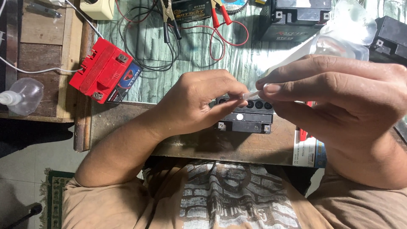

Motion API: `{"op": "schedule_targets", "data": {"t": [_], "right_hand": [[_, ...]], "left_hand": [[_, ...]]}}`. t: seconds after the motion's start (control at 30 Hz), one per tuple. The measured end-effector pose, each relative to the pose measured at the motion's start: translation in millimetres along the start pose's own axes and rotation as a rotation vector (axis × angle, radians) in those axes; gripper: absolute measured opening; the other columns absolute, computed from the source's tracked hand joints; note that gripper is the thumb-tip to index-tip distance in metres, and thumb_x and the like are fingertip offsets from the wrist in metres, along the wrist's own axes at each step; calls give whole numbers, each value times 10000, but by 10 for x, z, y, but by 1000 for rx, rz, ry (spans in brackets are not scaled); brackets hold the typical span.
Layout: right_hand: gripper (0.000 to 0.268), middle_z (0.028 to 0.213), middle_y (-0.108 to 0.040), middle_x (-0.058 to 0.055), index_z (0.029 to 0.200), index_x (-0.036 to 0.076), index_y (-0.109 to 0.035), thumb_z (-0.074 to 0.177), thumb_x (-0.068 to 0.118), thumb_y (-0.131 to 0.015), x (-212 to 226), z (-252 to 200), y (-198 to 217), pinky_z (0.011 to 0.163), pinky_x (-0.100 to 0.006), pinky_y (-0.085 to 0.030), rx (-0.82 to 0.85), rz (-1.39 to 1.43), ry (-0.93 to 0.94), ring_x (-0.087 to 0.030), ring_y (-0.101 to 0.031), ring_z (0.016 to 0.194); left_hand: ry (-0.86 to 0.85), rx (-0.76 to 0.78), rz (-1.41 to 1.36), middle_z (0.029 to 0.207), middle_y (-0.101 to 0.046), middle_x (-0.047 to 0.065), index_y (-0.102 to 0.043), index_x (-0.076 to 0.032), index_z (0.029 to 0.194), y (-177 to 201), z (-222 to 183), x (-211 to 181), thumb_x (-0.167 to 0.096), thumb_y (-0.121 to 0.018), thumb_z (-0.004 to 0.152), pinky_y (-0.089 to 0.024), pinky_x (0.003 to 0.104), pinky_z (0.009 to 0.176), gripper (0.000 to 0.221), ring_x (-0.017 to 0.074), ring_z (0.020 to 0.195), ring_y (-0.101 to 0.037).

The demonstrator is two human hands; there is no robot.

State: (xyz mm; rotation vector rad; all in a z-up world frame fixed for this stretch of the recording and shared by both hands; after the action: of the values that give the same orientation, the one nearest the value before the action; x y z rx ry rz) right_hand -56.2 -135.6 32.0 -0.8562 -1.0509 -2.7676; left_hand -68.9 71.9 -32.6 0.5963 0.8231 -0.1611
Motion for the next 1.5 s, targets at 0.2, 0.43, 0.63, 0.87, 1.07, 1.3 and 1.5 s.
{"op": "schedule_targets", "data": {"t": [0.2, 0.43, 0.63, 0.87, 1.07, 1.3, 1.5], "right_hand": [[104, 823, -708, -285, 861, -165, -684, 888, -173, -784, 35, 35, -37, 639, -353, -559, -20, -16, -27, -302, -717, 697], [156, 828, -706, -276, 811, -132, -670, 876, -172, -807, 43, 62, -44, 649, -333, -564, 17, 11, -73, -288, -718, 699], [135, 890, -729, -246, 819, -84, -701, 897, -133, -799, 25, 60, -17, 653, -304, -542, 72, -10, -89, -258, -727, 736], [88, 909, -732, -227, 837, -83, -709, 890, -99, -777, 74, 117, -35, 715, -313, -582, 104, 37, -153, -275, -763, 826], [66, 938, -739, -201, 869, -50, -728, 922, -69, -761, 33, 96, -40, 735, -313, -575, 143, 13, -124, -270, -769, 856], [30, 976, -735, -192, 910, -39, -740, 923, -64, -752, 33, 96, -31, 758, -307, -580, 180, 30, -178, -255, -759, 874], [50, 944, -739, -197, 879, -80, -731, 897, -34, -733, 136, 144, 9, 771, -354, -603, 177, 18, -150, -302, -747, 871]], "left_hand": [[-3, -12, -11, 988, -728, 173, -663, 55, 1093, 9, 7, -13, -59, -641, 1039, -622, 344, 794, 128, 280, 889, -736], [-6, -16, -17, 968, -716, 187, -650, 79, 1096, 10, -8, 6, 44, -690, 1005, -626, 336, 763, 105, 282, 859, -728], [-3, -13, -18, 976, -716, 179, -652, 74, 1106, 9, -13, 15, 66, -694, 1002, -628, 334, 762, 113, 277, 863, -727], [11, -14, -25, 949, -681, 165, -638, 78, 1093, 35, 10, -43, 60, -653, 1025, -566, 346, 731, 72, 275, 837, -680], [24, -10, -28, 961, -679, 150, -647, 73, 1094, 39, 5, -46, 49, -652, 1026, -570, 344, 759, 71, 271, 858, -680], [42, 5, -18, 944, -668, 130, -653, 53, 1093, 30, -5, -25, 35, -669, 1022, -554, 328, 728, 74, 248, 833, -667], [-3, 8, 6, 957, -702, 165, -658, 66, 1079, 28, 1, -23, 58, -699, 1001, -626, 325, 754, 89, 272, 864, -716]]}}
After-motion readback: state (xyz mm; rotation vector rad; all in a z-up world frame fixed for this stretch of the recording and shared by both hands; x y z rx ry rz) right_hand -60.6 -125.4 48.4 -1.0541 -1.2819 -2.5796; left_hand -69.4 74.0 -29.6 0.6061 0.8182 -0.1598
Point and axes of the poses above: each hand's wrist, its own z-axis towards the middle knuckle, its own y-axis out of the back of the hand, x = y × z, the point moved 2 cm from there along z, towards the middle knuckle
